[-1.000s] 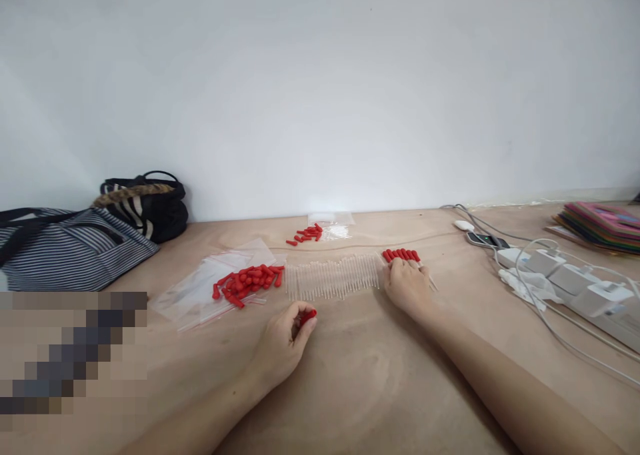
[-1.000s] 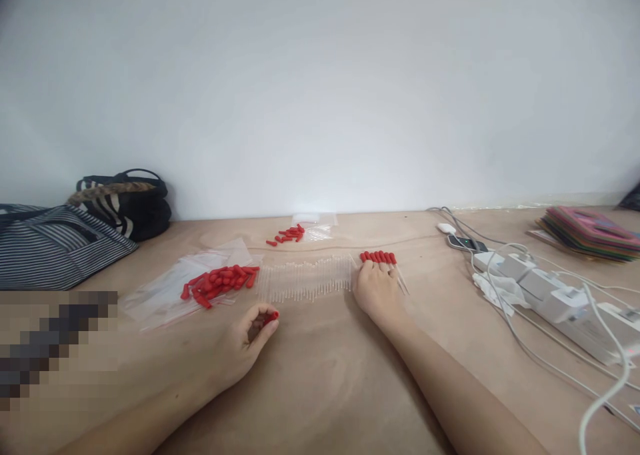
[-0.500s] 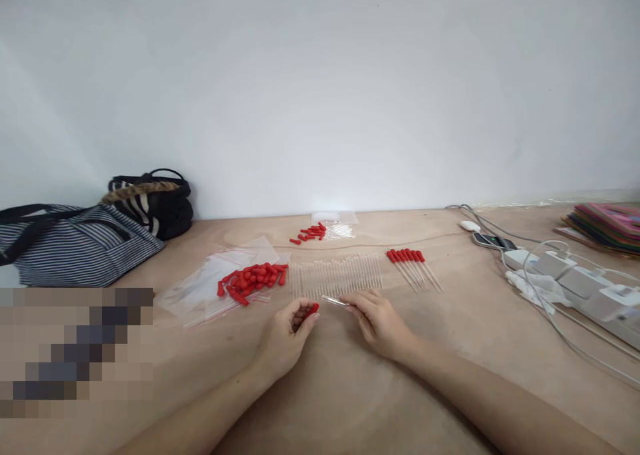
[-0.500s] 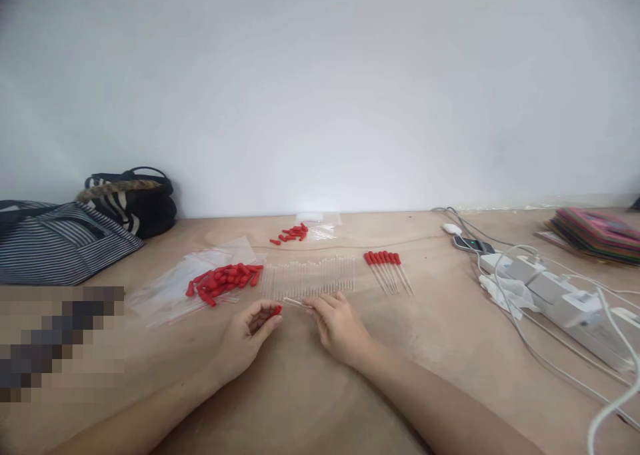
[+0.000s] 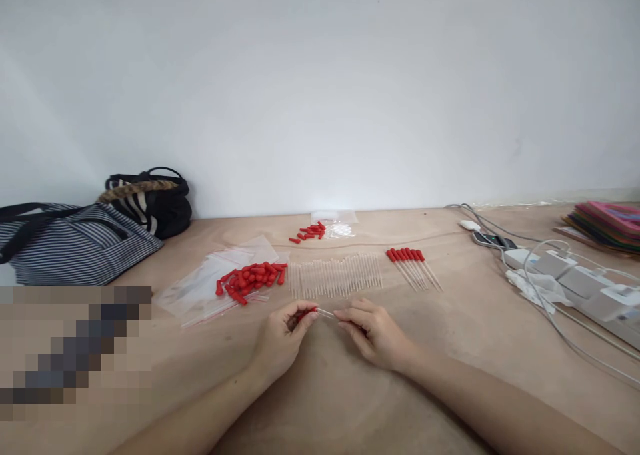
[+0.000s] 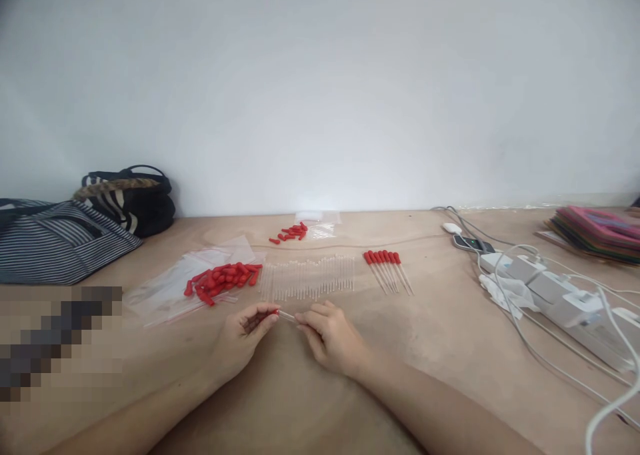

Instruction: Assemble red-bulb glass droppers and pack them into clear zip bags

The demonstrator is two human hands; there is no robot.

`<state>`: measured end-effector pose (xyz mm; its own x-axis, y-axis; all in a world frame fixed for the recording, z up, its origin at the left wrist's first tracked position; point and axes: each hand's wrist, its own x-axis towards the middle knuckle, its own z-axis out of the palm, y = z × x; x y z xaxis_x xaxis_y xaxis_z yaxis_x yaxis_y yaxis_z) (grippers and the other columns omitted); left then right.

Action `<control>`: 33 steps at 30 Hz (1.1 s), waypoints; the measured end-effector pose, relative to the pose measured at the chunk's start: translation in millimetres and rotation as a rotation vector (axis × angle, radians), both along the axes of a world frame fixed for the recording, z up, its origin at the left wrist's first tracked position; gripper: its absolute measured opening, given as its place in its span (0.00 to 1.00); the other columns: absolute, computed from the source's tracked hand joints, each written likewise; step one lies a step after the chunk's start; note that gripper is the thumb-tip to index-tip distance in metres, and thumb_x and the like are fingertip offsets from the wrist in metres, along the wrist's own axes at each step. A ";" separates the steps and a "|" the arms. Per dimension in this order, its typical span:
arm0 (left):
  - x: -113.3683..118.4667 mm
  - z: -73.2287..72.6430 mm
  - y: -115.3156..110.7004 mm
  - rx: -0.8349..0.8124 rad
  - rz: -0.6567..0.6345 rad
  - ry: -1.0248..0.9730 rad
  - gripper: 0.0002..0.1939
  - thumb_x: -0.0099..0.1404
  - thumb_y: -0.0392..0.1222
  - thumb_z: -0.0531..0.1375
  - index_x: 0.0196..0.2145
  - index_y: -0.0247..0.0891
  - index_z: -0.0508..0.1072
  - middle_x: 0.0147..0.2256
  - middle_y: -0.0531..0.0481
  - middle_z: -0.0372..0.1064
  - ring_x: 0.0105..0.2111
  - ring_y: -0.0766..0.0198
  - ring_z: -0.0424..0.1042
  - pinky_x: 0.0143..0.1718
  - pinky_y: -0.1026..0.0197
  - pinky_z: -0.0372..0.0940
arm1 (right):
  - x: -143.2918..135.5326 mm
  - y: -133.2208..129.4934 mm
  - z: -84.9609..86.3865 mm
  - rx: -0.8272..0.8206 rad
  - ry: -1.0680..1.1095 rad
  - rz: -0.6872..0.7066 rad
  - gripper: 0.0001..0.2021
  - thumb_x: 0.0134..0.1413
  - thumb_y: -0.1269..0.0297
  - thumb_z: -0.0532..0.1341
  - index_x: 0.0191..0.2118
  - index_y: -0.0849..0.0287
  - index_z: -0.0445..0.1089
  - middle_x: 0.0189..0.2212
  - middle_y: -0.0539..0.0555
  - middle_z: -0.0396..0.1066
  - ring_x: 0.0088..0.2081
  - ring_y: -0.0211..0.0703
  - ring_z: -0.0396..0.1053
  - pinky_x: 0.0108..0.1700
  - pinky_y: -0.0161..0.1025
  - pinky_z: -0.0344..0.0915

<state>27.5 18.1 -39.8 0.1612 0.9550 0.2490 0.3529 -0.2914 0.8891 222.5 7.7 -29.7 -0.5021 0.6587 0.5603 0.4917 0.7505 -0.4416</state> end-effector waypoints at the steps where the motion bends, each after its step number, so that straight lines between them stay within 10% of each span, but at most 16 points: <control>1: -0.4 -0.1 0.1 0.006 -0.002 0.006 0.10 0.56 0.42 0.57 0.33 0.37 0.73 0.30 0.50 0.74 0.31 0.61 0.72 0.33 0.62 0.67 | 0.4 0.3 0.0 0.016 0.007 0.009 0.11 0.56 0.70 0.49 0.35 0.61 0.68 0.22 0.52 0.65 0.26 0.37 0.60 0.29 0.33 0.56; 22: -3.2 -1.1 -2.7 0.005 -0.125 0.197 0.09 0.56 0.41 0.56 0.33 0.39 0.75 0.28 0.52 0.74 0.27 0.65 0.70 0.28 0.65 0.64 | 12.6 12.0 3.1 0.486 -0.210 0.016 0.14 0.42 0.78 0.48 0.32 0.62 0.68 0.19 0.48 0.61 0.19 0.33 0.48 0.30 0.37 0.43; 33: -3.5 -2.1 -0.8 -0.049 -0.127 0.048 0.12 0.53 0.43 0.61 0.35 0.37 0.73 0.30 0.50 0.74 0.30 0.63 0.71 0.32 0.63 0.67 | 14.7 16.7 4.8 0.097 -0.121 0.005 0.11 0.53 0.73 0.51 0.36 0.58 0.69 0.27 0.50 0.70 0.27 0.33 0.63 0.34 0.38 0.45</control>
<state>24.0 17.4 -41.9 0.2924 0.9370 0.1913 0.3583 -0.2928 0.8865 237.2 24.4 -24.9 -0.5732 0.6018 0.5562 0.5328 0.7894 -0.3051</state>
